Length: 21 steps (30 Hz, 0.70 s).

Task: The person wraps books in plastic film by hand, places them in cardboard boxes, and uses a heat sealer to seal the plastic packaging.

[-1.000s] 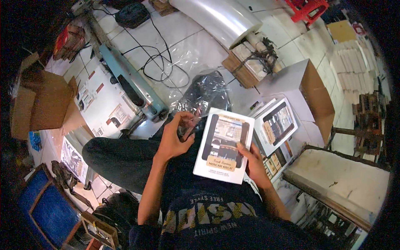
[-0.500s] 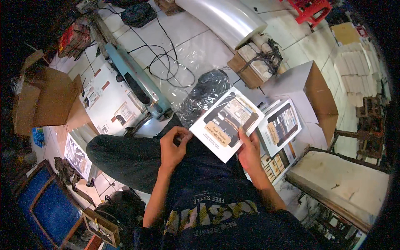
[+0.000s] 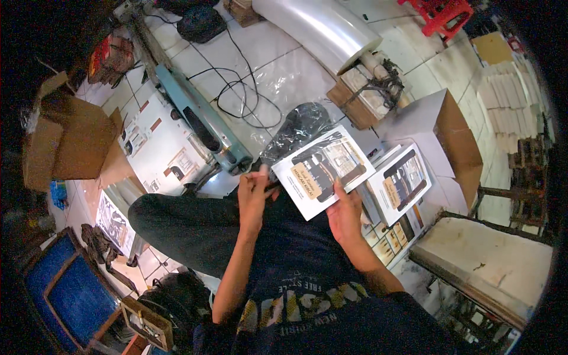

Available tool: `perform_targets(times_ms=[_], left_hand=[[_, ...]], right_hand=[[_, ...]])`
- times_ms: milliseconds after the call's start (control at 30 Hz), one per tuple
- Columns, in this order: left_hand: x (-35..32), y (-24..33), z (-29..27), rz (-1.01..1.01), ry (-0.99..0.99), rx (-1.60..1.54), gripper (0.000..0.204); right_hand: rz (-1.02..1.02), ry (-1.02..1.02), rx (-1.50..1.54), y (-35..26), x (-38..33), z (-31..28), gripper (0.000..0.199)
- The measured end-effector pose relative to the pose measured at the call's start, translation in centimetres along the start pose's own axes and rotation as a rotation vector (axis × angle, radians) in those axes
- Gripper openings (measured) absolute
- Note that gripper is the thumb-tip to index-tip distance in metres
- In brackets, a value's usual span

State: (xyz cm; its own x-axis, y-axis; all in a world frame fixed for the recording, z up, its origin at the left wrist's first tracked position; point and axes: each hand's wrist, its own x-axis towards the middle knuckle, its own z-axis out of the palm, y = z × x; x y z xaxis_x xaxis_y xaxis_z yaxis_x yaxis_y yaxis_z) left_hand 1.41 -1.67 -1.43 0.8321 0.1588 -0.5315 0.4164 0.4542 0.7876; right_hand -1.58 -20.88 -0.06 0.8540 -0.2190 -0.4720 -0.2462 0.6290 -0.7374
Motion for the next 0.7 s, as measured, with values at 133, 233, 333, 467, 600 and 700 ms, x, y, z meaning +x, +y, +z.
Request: perform_targets(times_ms=[133,233,333,467,600,700], left_hand=[[1.2,-1.1,0.7,0.032,0.043,0.051,0.043],[1.9,-0.8,0.9,0.106,0.084,0.095,0.046],[1.5,-1.3,0.6,0.240,0.070,0.263,0.050],[2.2,-3.8,-0.5,0.415,0.037,0.419,0.065],[-1.4,-0.2,1.4,0.361,-0.209,0.694,0.095],[-2.4,1.1,1.5,0.261,-0.513,0.404,0.108]], right_hand=[[0.302,-0.219,-0.382,-0.8,-1.5,-1.4,0.036],[0.551,-0.712,-1.083,-7.5,-2.9,-0.5,0.024],[-0.347,-0.270,-1.241,-10.1,-0.9,1.5,0.029],[-0.688,-0.232,-1.492,-7.5,7.9,-1.5,0.071],[-0.234,-0.725,-1.285,-10.5,6.1,1.7,0.115],[-0.568,-0.810,-1.516,-9.7,4.4,-0.7,0.130]])
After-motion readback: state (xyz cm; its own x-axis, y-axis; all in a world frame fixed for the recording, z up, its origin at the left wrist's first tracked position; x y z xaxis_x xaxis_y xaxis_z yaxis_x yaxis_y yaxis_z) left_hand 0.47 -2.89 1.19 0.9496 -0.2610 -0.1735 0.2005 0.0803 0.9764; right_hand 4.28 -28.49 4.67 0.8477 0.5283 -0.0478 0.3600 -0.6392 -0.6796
